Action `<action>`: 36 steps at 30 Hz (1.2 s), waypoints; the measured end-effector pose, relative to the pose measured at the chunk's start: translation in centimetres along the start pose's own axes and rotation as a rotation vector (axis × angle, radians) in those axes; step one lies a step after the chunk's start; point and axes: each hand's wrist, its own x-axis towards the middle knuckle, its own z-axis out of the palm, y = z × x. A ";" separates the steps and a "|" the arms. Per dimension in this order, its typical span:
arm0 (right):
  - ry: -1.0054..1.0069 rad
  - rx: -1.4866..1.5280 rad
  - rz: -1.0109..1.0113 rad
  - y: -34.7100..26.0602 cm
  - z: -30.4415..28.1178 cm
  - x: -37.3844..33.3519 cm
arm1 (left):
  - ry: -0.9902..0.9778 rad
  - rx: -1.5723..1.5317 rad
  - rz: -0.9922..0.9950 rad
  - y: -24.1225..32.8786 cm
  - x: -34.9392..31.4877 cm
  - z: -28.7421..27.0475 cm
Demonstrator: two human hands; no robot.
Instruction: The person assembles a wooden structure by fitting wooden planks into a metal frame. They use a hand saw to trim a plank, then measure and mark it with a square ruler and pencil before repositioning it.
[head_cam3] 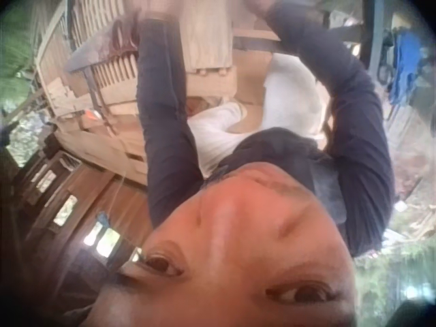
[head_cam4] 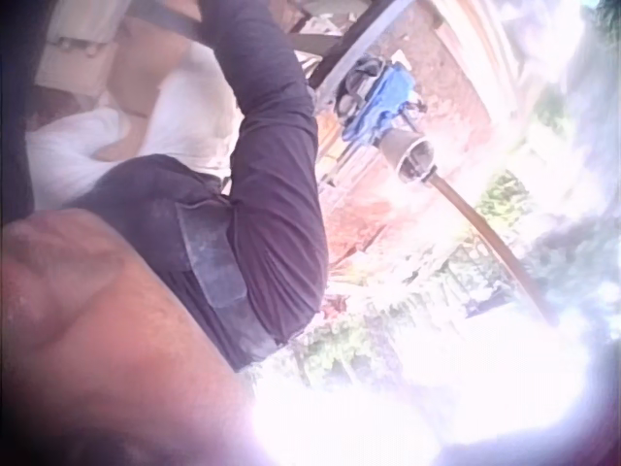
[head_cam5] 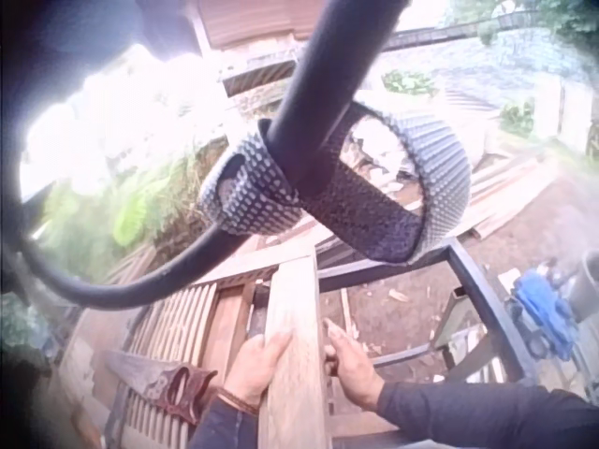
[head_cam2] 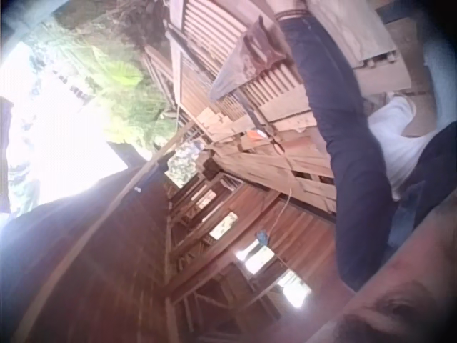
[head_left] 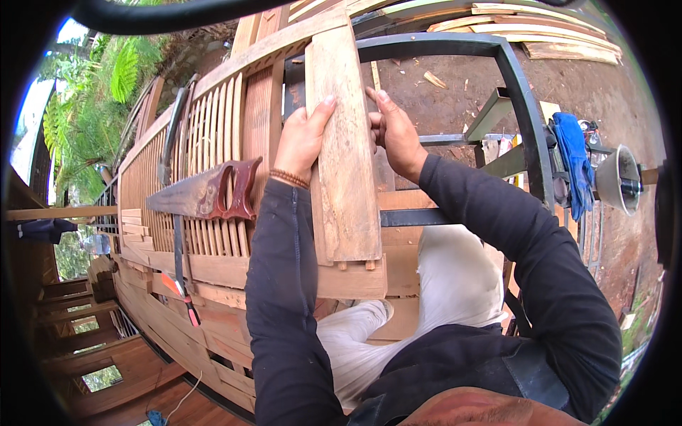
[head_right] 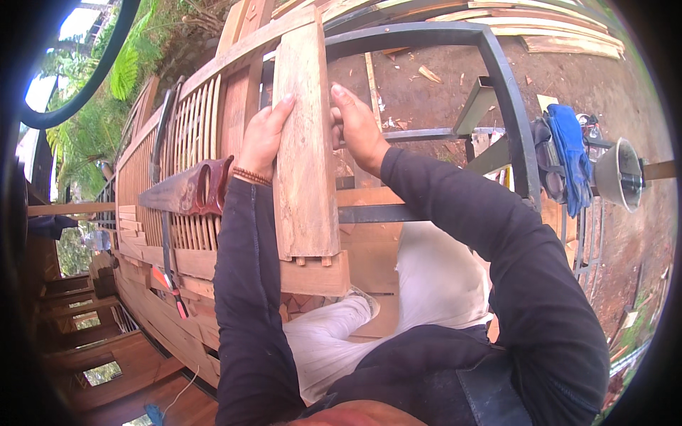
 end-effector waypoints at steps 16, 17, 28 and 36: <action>-0.099 -0.134 -0.039 -1.6 0.7 -0.4 | -0.040 -0.144 -0.038 -0.3 0.2 -0.8; -0.100 -0.128 -0.026 -1.6 0.7 -0.9 | -0.049 -0.141 -0.040 -0.4 0.0 -0.7; -0.114 -0.119 -0.054 -0.8 0.2 0.1 | -0.017 -0.089 0.018 -0.4 0.0 -0.5; -0.120 -0.134 -0.037 -1.1 0.1 -0.1 | -0.030 -0.117 0.001 -0.3 -0.2 -0.4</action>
